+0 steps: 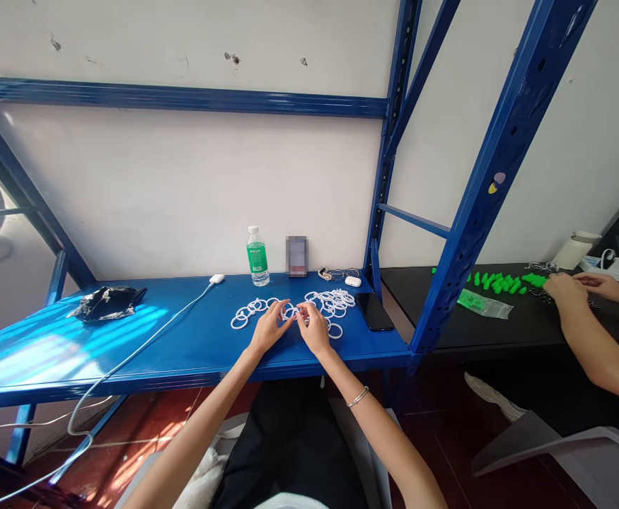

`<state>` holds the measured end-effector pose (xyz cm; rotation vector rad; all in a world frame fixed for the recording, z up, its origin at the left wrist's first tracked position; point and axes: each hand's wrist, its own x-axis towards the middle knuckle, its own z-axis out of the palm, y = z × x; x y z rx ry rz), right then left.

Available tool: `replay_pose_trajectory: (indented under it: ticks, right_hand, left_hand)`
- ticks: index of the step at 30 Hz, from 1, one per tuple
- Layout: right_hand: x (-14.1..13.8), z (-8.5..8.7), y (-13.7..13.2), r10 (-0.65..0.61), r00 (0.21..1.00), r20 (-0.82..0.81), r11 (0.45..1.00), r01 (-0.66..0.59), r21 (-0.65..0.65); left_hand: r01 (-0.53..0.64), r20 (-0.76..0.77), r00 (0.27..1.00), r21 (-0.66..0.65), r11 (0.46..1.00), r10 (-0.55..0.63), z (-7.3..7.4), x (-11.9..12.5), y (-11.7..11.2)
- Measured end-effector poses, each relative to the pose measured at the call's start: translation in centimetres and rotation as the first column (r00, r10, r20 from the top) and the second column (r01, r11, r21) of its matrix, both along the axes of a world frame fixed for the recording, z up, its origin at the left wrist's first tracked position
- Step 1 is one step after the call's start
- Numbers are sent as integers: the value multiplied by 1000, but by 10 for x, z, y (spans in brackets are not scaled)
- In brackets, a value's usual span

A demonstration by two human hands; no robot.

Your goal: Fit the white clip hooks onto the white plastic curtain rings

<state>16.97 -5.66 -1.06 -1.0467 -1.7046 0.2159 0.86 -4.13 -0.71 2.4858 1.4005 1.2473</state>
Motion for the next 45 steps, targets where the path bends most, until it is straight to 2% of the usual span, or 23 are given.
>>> replay_pose_trajectory:
  ticks: [11,26,45]
  right_hand:
    - [-1,5,-4,19,1000,11,1000,-19,-9]
    - [-1,4,-4,52,998,29,997,-50,-52]
    - [-2,4,-5,62,998,32,996,-60,-66]
  left_hand:
    - [9,-1,1000,42,999,-9,-2,0,3]
    - [29,-13,999,-49,998,-30,1,-1,0]
    - [66,-23,997,-80,995,-68,3,-1,0]
